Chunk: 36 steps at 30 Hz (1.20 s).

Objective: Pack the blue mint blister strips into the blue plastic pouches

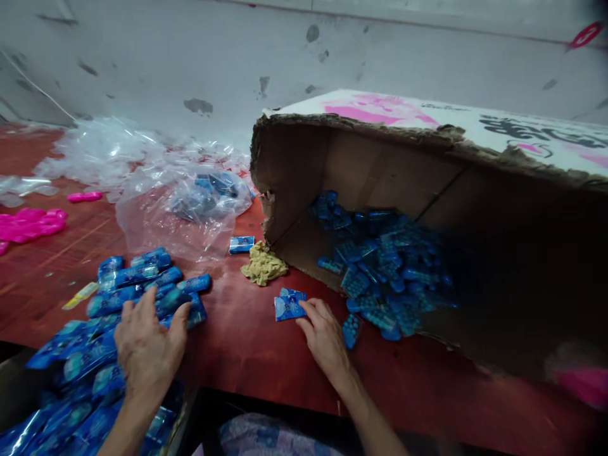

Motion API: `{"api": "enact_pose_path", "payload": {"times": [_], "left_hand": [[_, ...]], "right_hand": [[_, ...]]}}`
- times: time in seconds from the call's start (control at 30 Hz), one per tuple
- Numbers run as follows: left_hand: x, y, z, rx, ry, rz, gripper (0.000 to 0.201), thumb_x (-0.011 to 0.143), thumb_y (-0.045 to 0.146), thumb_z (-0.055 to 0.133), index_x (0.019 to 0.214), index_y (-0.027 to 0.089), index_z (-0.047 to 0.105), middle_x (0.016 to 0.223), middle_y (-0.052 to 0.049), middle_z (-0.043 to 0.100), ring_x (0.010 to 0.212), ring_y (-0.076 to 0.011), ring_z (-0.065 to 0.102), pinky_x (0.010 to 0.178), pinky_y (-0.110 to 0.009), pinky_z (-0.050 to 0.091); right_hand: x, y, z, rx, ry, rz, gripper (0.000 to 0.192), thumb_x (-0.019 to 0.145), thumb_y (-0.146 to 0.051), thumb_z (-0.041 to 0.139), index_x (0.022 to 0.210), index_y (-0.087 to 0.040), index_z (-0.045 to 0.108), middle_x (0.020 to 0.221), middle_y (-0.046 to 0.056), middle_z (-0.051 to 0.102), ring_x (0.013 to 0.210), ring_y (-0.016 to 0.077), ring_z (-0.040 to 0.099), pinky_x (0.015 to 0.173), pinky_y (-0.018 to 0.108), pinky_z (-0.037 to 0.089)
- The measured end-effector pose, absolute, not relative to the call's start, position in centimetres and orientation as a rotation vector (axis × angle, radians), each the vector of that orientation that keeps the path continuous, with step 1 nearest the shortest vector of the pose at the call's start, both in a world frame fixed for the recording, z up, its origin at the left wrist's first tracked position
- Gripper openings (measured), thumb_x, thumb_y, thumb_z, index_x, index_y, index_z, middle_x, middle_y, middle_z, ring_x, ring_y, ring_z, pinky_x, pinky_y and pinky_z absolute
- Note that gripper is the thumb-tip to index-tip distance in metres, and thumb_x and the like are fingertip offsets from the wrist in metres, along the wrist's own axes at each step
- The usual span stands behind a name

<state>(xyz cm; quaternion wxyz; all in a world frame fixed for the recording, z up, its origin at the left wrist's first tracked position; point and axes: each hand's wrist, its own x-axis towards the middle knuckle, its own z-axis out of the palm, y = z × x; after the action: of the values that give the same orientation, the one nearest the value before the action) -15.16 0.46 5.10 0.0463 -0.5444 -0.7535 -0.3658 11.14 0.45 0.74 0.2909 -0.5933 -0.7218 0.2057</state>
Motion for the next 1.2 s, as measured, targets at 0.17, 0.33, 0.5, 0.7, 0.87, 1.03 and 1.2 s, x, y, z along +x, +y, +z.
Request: {"api": "enact_pose_path", "payload": {"times": [0.17, 0.33, 0.5, 0.7, 0.87, 1.03, 1.2], "left_hand": [[-11.0, -0.5, 2.9, -1.917, -2.002, -1.153, 0.032, 0.080, 0.032, 0.047, 0.107, 0.017, 0.053, 0.110, -0.013, 0.058, 0.110, -0.0280, 0.048, 0.093, -0.045, 0.038], [-6.3, -1.3, -0.5, -2.254, -1.899, -1.018, 0.025, 0.078, 0.025, 0.049, 0.102, 0.018, 0.056, 0.106, -0.013, 0.061, 0.113, -0.0298, 0.045, 0.091, -0.047, 0.039], [-6.5, 1.9, -0.4, -2.234, -1.967, -0.959, 0.032, 0.081, 0.023, 0.043, 0.110, 0.014, 0.052, 0.116, -0.016, 0.056, 0.116, -0.0298, 0.042, 0.091, -0.045, 0.037], [-7.6, 7.2, 0.0, -2.222, -2.212, -0.578, 0.041, 0.081, 0.028, 0.041, 0.119, 0.015, 0.047, 0.104, -0.015, 0.059, 0.092, -0.0260, 0.054, 0.075, -0.037, 0.041], [-7.4, 9.0, -1.0, -2.220, -2.207, -0.532, 0.032, 0.081, 0.033, 0.042, 0.107, 0.023, 0.058, 0.097, -0.010, 0.057, 0.082, -0.0217, 0.052, 0.071, -0.032, 0.037], [-6.8, 9.5, -1.3, -2.146, -2.248, -0.557, 0.029, 0.083, 0.033, 0.038, 0.093, 0.020, 0.062, 0.087, -0.011, 0.054, 0.083, -0.0249, 0.048, 0.068, -0.034, 0.034], [-6.9, 9.6, -1.1, -2.168, -2.233, -0.657, 0.025, 0.082, 0.031, 0.040, 0.090, 0.021, 0.061, 0.086, -0.010, 0.054, 0.083, -0.0244, 0.048, 0.069, -0.034, 0.035]], "right_hand": [[10.1, 2.4, 0.6, -1.821, -2.139, 0.282, 0.031, 0.079, -0.019, 0.058, 0.109, -0.029, 0.057, 0.105, 0.005, 0.059, 0.093, 0.0238, 0.051, 0.078, 0.036, 0.039], [9.8, 2.2, -0.3, -1.850, -2.154, 0.220, 0.014, 0.084, -0.023, 0.053, 0.091, -0.029, 0.063, 0.099, 0.003, 0.061, 0.089, 0.0218, 0.050, 0.075, 0.035, 0.035], [9.5, 2.0, 0.4, -1.857, -2.151, 0.192, 0.013, 0.083, -0.023, 0.053, 0.091, -0.028, 0.063, 0.095, 0.004, 0.062, 0.087, 0.0219, 0.051, 0.074, 0.034, 0.034], [6.4, 6.1, 2.3, -1.801, -2.158, 0.271, 0.033, 0.083, -0.024, 0.053, 0.116, -0.024, 0.049, 0.096, 0.007, 0.060, 0.085, 0.0208, 0.057, 0.067, 0.029, 0.038], [3.9, 11.2, 1.3, -1.751, -2.168, 0.337, 0.017, 0.083, -0.016, 0.047, 0.095, -0.021, 0.060, 0.090, 0.006, 0.063, 0.077, 0.0176, 0.060, 0.061, 0.024, 0.037], [5.5, 12.2, 0.9, -1.582, -2.238, 0.431, 0.019, 0.084, -0.015, 0.047, 0.090, -0.022, 0.064, 0.087, 0.002, 0.067, 0.080, 0.0150, 0.059, 0.066, 0.021, 0.038], [10.0, 7.4, 1.4, -1.551, -2.224, 0.407, 0.026, 0.083, -0.024, 0.054, 0.108, -0.023, 0.058, 0.098, 0.002, 0.063, 0.092, 0.0153, 0.055, 0.077, 0.022, 0.038]]}}
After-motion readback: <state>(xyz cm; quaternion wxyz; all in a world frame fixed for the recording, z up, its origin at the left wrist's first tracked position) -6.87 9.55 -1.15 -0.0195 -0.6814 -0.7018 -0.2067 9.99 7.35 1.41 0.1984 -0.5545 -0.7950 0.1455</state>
